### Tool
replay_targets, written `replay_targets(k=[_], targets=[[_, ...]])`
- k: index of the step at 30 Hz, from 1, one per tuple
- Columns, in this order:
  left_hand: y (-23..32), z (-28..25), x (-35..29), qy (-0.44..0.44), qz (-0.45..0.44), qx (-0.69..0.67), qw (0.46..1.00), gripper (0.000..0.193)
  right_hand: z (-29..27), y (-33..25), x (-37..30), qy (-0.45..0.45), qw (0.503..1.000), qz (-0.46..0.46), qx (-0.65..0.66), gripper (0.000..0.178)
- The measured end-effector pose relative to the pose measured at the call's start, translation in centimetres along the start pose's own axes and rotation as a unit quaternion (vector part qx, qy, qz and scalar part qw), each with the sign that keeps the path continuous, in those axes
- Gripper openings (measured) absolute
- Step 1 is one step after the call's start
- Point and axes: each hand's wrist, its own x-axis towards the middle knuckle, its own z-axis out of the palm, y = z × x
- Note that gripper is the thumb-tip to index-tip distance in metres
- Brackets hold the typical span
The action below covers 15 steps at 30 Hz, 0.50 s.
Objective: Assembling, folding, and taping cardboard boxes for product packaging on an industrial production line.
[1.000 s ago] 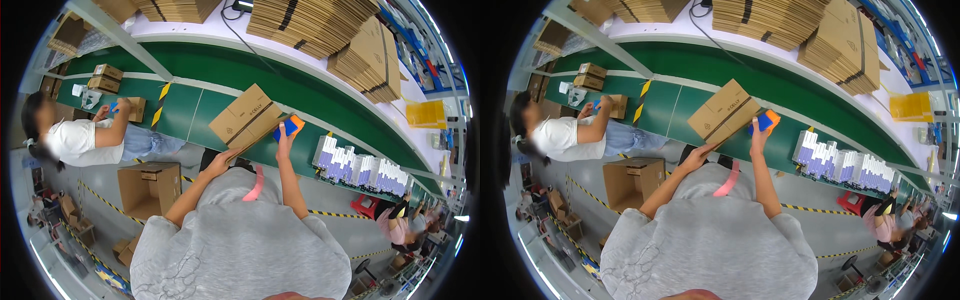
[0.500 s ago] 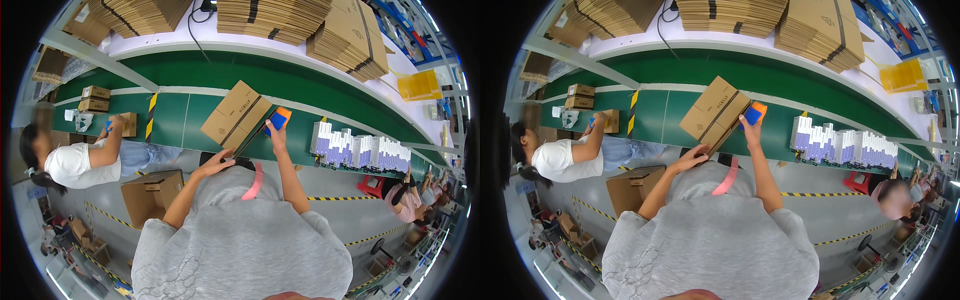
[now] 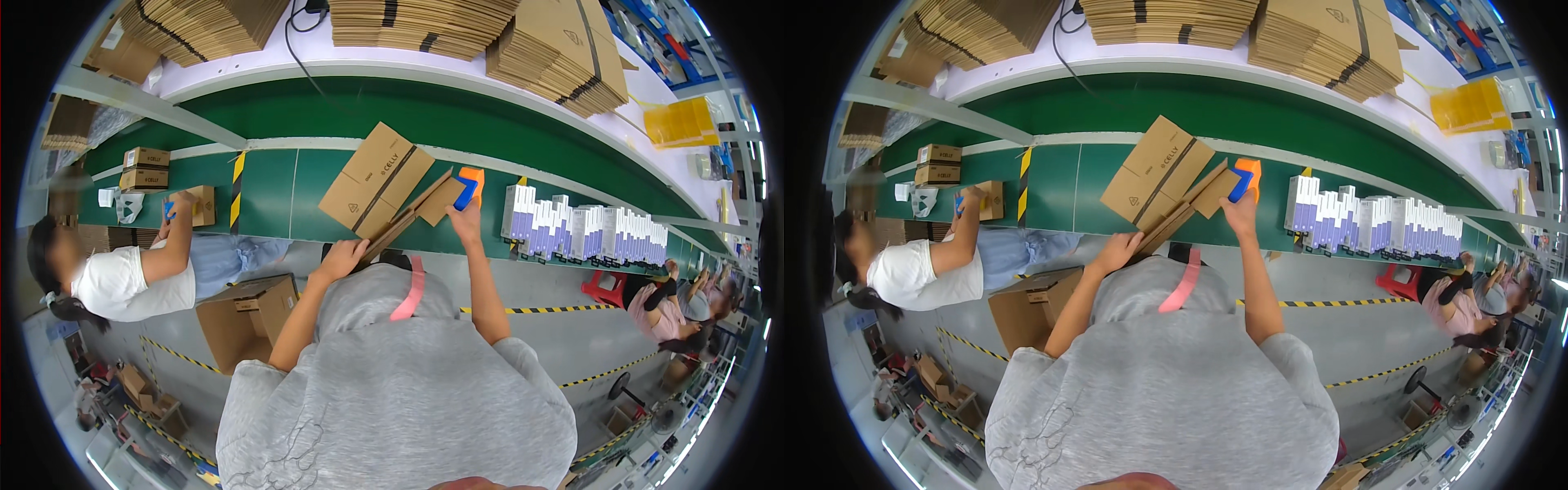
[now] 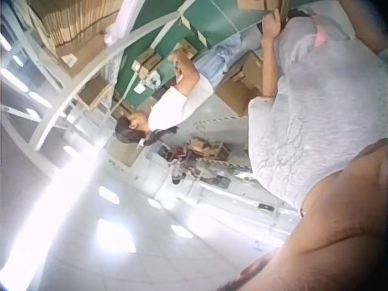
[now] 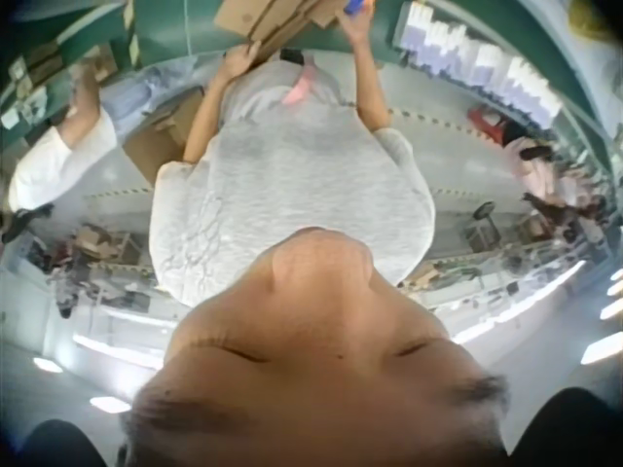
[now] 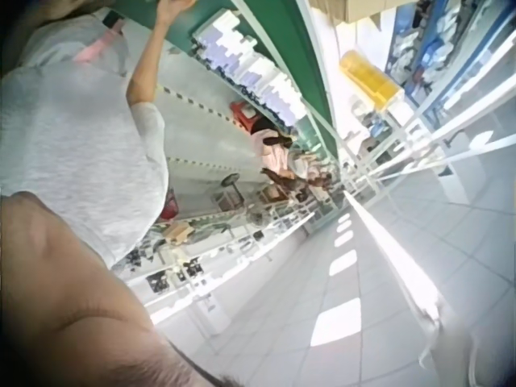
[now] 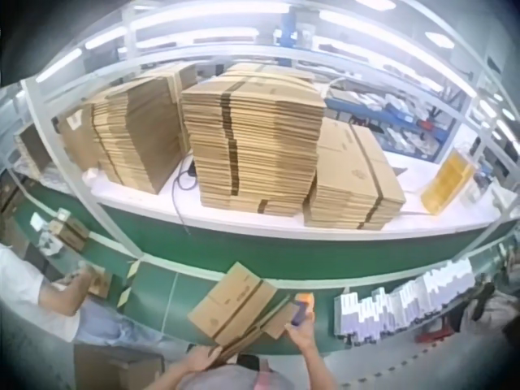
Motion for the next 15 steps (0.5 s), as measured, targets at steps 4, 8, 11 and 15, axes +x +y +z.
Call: replay_targets(k=[4,8,11,15], targets=[[3.5,0.3,-0.3,0.012,0.1,0.048,0.994,0.025,0.0,0.8,0.9,-0.026,0.994,0.102,-0.01,0.025],[4.0,2.9,1.8,0.073,0.143,0.147,0.976,0.02,1.1,-1.8,-0.3,0.066,0.995,0.029,-0.068,0.056],[2.1,3.6,2.6,0.113,0.147,0.229,0.956,0.024,2.2,2.0,1.7,0.091,0.987,-0.052,-0.124,0.057],[-0.9,-0.5,2.1,0.24,-0.028,0.136,0.961,0.053,-2.3,-3.3,0.7,-0.146,0.955,0.001,-0.257,0.042]])
